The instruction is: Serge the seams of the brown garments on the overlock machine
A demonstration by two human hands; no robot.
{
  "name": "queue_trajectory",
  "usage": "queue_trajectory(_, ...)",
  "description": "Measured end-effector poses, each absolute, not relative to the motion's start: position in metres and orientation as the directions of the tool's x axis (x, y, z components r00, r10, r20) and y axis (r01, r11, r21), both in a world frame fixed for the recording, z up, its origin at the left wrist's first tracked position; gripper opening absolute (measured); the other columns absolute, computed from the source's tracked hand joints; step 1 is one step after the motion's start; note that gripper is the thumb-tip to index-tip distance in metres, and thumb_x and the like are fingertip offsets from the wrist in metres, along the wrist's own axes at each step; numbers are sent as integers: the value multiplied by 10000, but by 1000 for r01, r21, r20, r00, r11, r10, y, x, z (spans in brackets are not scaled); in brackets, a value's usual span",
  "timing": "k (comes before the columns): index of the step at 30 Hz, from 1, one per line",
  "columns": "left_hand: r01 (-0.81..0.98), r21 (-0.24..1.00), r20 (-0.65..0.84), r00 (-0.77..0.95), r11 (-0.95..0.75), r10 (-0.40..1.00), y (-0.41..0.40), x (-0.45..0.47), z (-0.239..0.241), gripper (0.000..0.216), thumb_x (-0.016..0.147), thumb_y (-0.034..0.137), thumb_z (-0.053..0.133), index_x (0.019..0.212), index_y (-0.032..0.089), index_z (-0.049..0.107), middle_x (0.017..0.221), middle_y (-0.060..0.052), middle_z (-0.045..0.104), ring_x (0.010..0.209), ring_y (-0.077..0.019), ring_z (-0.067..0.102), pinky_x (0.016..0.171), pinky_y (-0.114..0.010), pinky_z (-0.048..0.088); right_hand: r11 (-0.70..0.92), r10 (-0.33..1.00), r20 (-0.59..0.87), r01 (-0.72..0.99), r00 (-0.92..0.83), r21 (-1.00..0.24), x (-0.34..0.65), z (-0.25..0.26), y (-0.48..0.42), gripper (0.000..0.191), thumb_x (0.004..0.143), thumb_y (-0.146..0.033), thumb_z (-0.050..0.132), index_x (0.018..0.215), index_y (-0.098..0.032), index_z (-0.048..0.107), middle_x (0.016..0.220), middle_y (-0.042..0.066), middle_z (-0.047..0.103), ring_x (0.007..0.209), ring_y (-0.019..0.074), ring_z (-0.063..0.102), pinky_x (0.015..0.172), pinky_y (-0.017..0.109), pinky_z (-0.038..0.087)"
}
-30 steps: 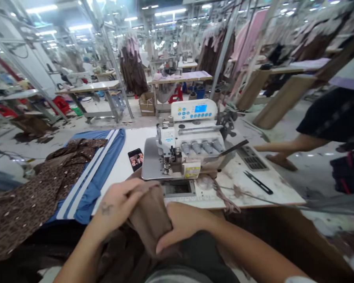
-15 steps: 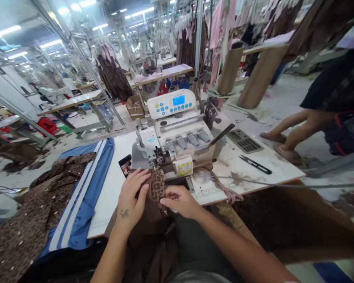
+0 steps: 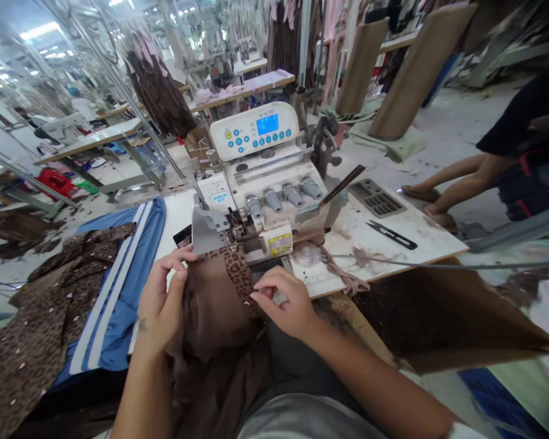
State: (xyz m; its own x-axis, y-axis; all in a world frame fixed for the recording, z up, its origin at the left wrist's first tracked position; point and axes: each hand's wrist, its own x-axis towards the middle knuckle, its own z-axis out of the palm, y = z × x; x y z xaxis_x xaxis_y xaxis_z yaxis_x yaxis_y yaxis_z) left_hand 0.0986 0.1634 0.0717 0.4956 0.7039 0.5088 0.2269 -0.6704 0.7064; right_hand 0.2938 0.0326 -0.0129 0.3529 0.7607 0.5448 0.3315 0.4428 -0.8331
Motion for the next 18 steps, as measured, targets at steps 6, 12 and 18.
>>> queue_trajectory(6, 365, 663, 356, 615, -654, 704, 169, 97, 75, 121, 1011, 353, 598, 970, 240, 607, 1486, -95, 605, 1533, -287, 403, 1269, -549, 283, 196, 951, 288, 496, 115, -846, 259, -1, 46, 263, 932, -309, 804, 752, -211, 637, 664, -44, 624, 602, 128, 565, 566, 243, 322)
queue_trajectory(12, 280, 637, 501, 559, -719, 661, 152, 95, 74, 56, 1055, 302, 515, 1032, 255, 535, 1090, -57, 733, 1161, -224, 681, 1017, -404, 505, 382, 907, 420, 361, 30, -851, 248, -4, 36, 406, 1041, -285, 630, 666, -202, 498, 692, -36, 532, 677, 135, 547, 635, 252, 357)
queue_trajectory(18, 294, 488, 635, 527, -822, 565, 155, 141, 61, 143, 926, 266, 753, 873, 244, 623, 905, 8, 708, 900, -181, 654, 891, -339, 489, 261, 871, 381, 365, 309, -894, 280, -22, 12, 260, 1043, -284, 581, 808, -196, 649, 1266, 116, 587, 912, 195, 648, 814, 317, 491)
